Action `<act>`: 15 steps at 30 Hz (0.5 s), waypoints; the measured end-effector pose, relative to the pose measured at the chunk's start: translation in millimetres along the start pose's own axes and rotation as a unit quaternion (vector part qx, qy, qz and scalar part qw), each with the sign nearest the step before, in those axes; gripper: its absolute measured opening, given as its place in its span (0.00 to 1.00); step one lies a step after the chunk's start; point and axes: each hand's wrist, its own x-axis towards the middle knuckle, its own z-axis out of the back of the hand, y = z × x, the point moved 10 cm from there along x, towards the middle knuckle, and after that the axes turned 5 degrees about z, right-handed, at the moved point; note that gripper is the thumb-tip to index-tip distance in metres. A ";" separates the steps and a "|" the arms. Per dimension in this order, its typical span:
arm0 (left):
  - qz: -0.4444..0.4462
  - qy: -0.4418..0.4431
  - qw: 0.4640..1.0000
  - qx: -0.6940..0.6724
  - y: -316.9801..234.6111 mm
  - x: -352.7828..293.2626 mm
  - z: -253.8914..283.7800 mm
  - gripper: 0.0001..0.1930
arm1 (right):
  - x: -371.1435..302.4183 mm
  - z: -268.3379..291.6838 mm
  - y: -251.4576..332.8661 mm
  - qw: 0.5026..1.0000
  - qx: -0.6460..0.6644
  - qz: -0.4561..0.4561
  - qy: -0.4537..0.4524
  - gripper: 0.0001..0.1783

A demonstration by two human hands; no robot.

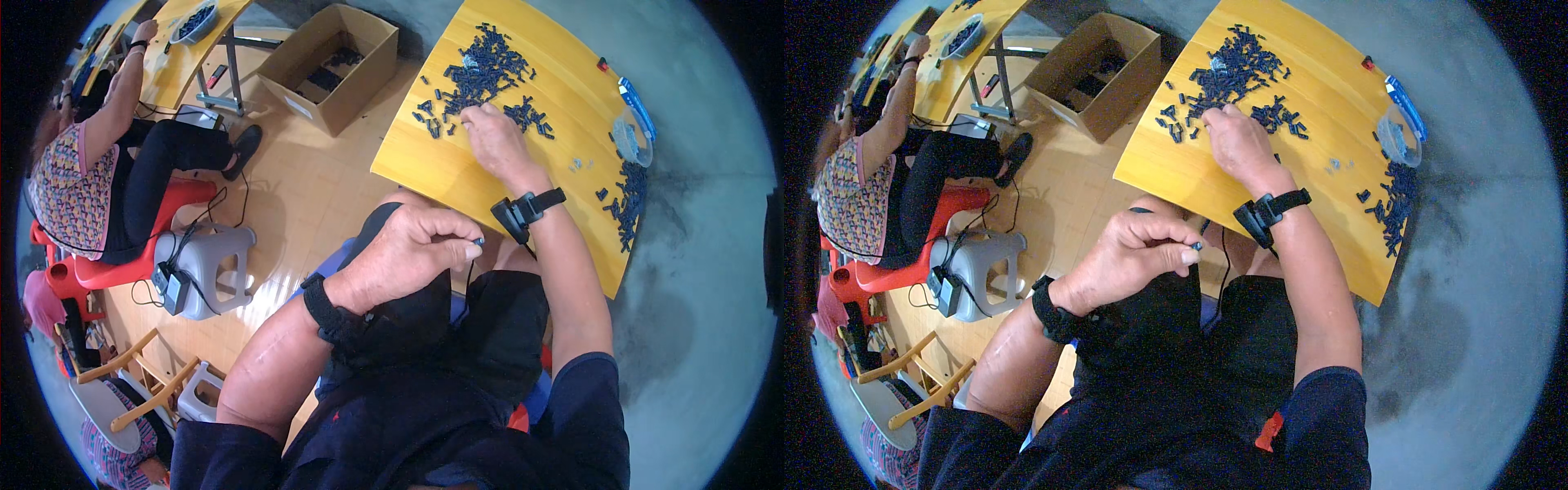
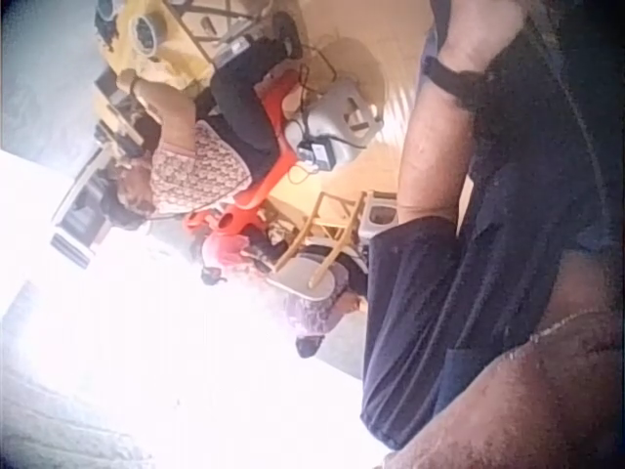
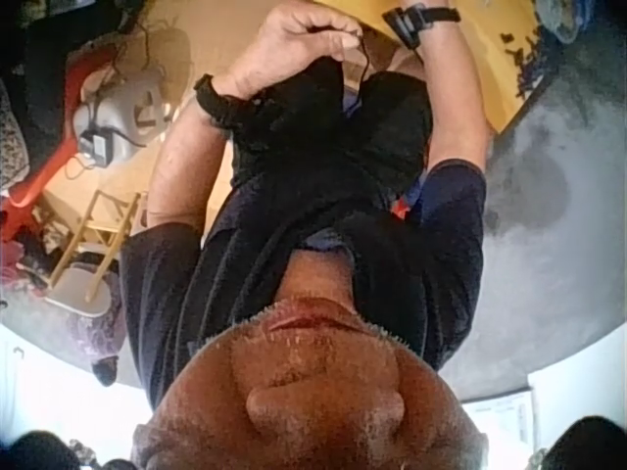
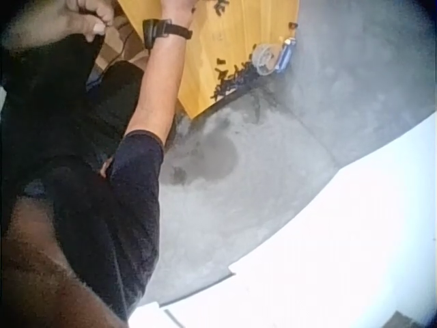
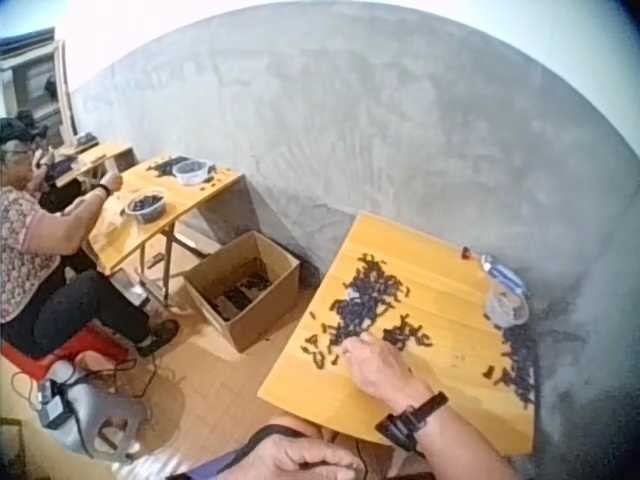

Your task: Assembling small blue plastic and silver metal components at a workshop table.

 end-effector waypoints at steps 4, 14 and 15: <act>0.012 0.010 0.997 -0.079 1.9 2.3 1.8 0.06 | -13.1 31.4 -7.6 0.992 0.077 -0.005 -0.101 0.06; 0.022 -0.019 0.995 -0.092 -3.3 -0.7 4.5 0.07 | -84.2 66.8 48.4 0.877 0.450 -0.169 0.006 0.08; 0.022 -0.017 0.995 -0.093 -3.0 -0.5 4.1 0.07 | -90.2 69.2 55.0 0.861 0.475 -0.180 0.009 0.08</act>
